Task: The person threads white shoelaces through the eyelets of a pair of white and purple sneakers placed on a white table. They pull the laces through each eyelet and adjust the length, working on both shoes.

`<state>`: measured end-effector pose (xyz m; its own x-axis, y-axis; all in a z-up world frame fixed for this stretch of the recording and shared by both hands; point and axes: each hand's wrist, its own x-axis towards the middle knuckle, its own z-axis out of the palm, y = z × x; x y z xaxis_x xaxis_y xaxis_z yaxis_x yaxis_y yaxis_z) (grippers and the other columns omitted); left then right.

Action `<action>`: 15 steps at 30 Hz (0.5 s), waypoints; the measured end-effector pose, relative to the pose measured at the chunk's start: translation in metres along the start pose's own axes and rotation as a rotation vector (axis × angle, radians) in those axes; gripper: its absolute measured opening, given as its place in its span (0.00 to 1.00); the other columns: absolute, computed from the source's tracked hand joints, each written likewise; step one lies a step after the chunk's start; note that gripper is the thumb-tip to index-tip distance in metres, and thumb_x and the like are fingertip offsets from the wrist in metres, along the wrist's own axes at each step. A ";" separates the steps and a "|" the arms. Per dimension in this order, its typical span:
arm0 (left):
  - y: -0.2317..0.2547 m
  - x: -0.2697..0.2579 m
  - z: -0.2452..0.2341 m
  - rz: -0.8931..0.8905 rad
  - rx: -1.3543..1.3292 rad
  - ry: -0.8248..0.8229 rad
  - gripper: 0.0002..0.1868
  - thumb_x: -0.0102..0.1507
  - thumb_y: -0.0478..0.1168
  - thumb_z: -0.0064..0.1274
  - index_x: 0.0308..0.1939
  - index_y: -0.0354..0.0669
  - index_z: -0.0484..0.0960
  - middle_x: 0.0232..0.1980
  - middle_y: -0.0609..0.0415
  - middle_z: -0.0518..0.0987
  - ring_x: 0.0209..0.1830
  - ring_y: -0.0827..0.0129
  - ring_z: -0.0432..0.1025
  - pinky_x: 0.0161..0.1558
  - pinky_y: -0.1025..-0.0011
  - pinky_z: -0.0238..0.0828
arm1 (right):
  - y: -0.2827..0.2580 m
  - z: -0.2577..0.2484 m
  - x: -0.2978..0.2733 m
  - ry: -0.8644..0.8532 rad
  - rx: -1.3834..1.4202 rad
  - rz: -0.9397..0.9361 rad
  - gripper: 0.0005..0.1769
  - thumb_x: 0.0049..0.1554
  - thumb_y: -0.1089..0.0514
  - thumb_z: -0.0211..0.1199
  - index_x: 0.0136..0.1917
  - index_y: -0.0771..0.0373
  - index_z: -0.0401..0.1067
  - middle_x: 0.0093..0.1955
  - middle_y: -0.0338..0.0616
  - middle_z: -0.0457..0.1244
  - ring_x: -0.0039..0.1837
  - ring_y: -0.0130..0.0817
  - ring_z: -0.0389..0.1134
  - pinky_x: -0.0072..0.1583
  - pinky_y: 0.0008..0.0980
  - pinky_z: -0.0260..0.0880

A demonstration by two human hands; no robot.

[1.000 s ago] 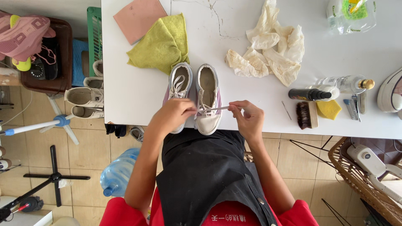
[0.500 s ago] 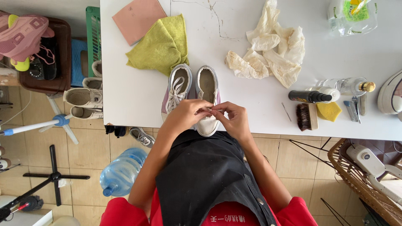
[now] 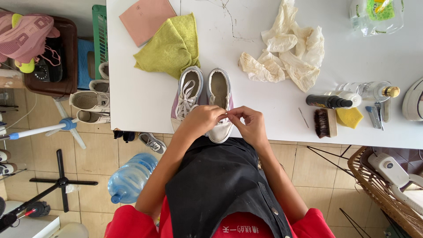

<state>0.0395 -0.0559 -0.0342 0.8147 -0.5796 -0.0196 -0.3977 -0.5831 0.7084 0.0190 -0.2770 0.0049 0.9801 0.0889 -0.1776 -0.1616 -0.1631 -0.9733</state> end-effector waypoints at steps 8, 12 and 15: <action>0.034 0.009 -0.048 -0.134 -0.336 -0.076 0.05 0.73 0.37 0.58 0.44 0.46 0.87 0.39 0.47 0.87 0.45 0.44 0.83 0.48 0.53 0.81 | -0.008 -0.002 -0.002 -0.046 -0.112 -0.134 0.06 0.60 0.63 0.78 0.51 0.54 0.88 0.43 0.38 0.75 0.42 0.25 0.70 0.42 0.24 0.61; 0.035 0.008 -0.058 -0.197 -0.429 -0.163 0.11 0.75 0.42 0.56 0.37 0.51 0.87 0.34 0.48 0.86 0.37 0.48 0.81 0.44 0.56 0.77 | -0.010 -0.001 -0.002 -0.048 -0.149 -0.296 0.07 0.58 0.66 0.79 0.50 0.57 0.88 0.45 0.42 0.76 0.43 0.33 0.74 0.47 0.28 0.73; 0.031 0.008 -0.061 -0.207 -0.387 -0.187 0.10 0.74 0.42 0.56 0.38 0.49 0.86 0.34 0.42 0.86 0.38 0.40 0.81 0.42 0.51 0.75 | -0.012 0.003 -0.003 -0.050 -0.230 -0.411 0.07 0.59 0.69 0.78 0.50 0.62 0.87 0.45 0.46 0.76 0.43 0.39 0.75 0.46 0.33 0.75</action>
<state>0.0591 -0.0444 0.0306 0.7560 -0.5868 -0.2901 -0.0194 -0.4631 0.8861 0.0177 -0.2725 0.0162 0.9498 0.2375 0.2035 0.2739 -0.3175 -0.9079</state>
